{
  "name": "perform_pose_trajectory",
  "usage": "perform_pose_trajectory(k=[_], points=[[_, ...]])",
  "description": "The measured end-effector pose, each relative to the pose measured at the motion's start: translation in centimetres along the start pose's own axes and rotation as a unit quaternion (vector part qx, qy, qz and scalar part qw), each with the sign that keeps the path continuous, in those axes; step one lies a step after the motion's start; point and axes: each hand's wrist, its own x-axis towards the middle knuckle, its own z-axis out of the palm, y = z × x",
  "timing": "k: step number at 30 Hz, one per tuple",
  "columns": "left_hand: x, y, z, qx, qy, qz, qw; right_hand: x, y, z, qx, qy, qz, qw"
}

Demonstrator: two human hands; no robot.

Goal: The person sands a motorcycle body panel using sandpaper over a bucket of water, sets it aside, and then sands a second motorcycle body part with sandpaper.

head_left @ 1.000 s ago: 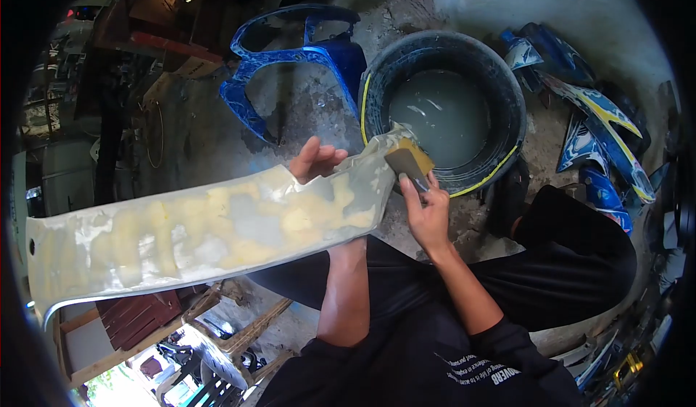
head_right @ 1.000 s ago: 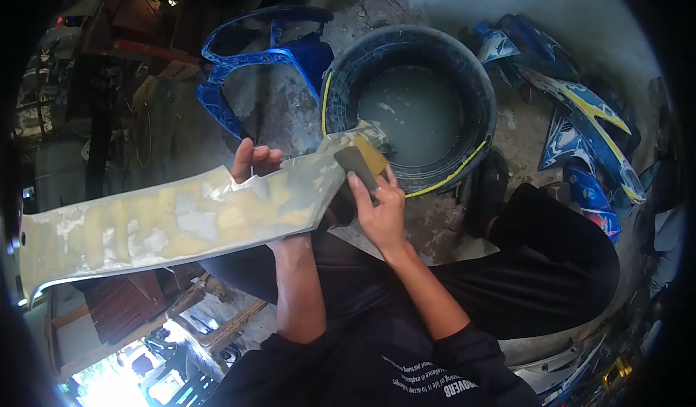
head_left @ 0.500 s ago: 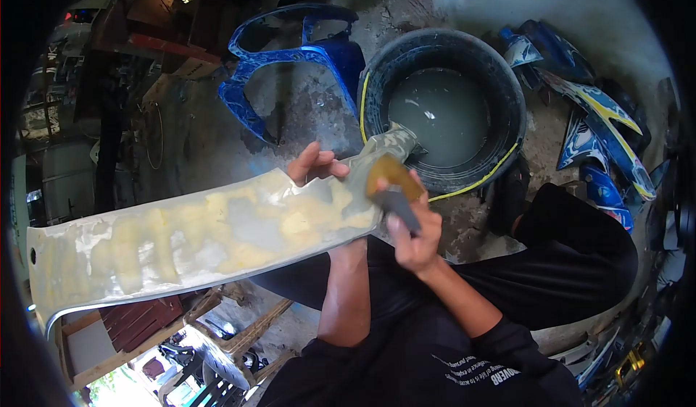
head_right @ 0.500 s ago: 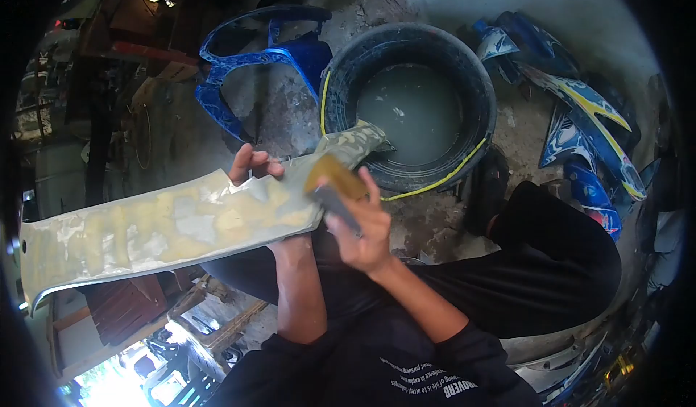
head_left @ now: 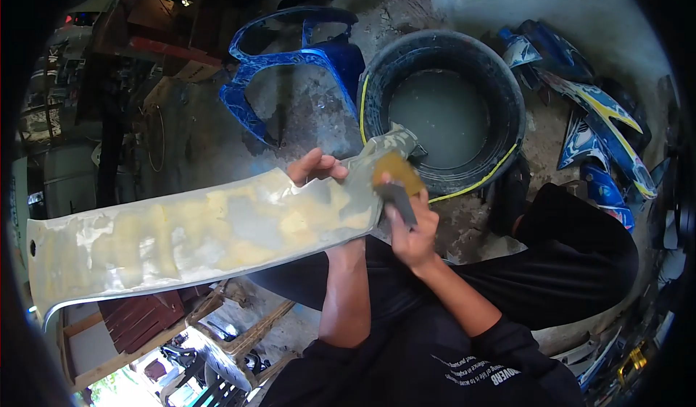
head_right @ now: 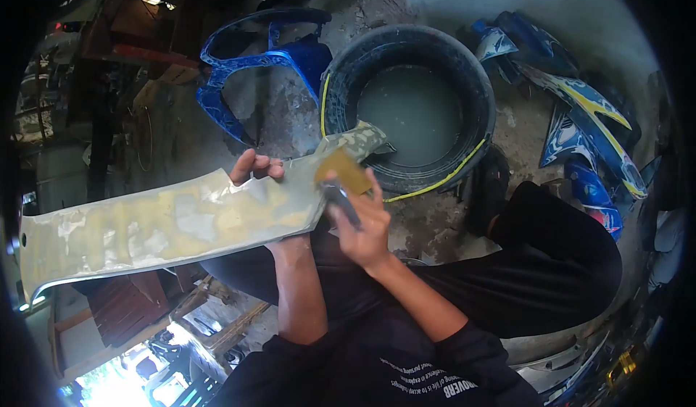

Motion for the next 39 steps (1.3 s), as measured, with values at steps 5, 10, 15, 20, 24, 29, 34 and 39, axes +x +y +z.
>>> perform_pose_trajectory(k=[5,10,15,20,24,29,34,39], points=[[0.0,0.0,0.0,-0.039,-0.025,0.007,0.999,0.3,1.0,-0.7,-0.049,0.001,0.063,0.997],[-0.2,-0.5,0.2,0.09,-0.036,0.077,0.992,-1.1,-0.9,-0.6,0.031,-0.046,-0.083,0.995],[0.0,0.2,0.4,-0.038,-0.01,0.018,0.999,0.1,1.5,-0.3,-0.065,0.014,0.056,0.996],[0.2,-0.2,0.2,-0.062,-0.011,0.026,0.998,-0.7,-1.3,-0.9,0.029,-0.049,-0.071,0.996],[0.5,0.0,0.3,-0.074,-0.014,0.033,0.997,-0.9,0.9,-0.3,-0.051,-0.022,0.015,0.998],[0.3,0.2,0.3,-0.073,-0.002,0.025,0.997,-0.5,2.0,-0.5,-0.065,0.006,0.037,0.997],[0.5,0.0,0.2,-0.081,-0.041,0.033,0.995,-1.5,0.7,-0.6,0.002,-0.036,-0.079,0.996],[0.5,0.2,0.6,-0.077,-0.011,0.031,0.996,0.0,3.1,-0.7,-0.113,0.012,0.055,0.992]])
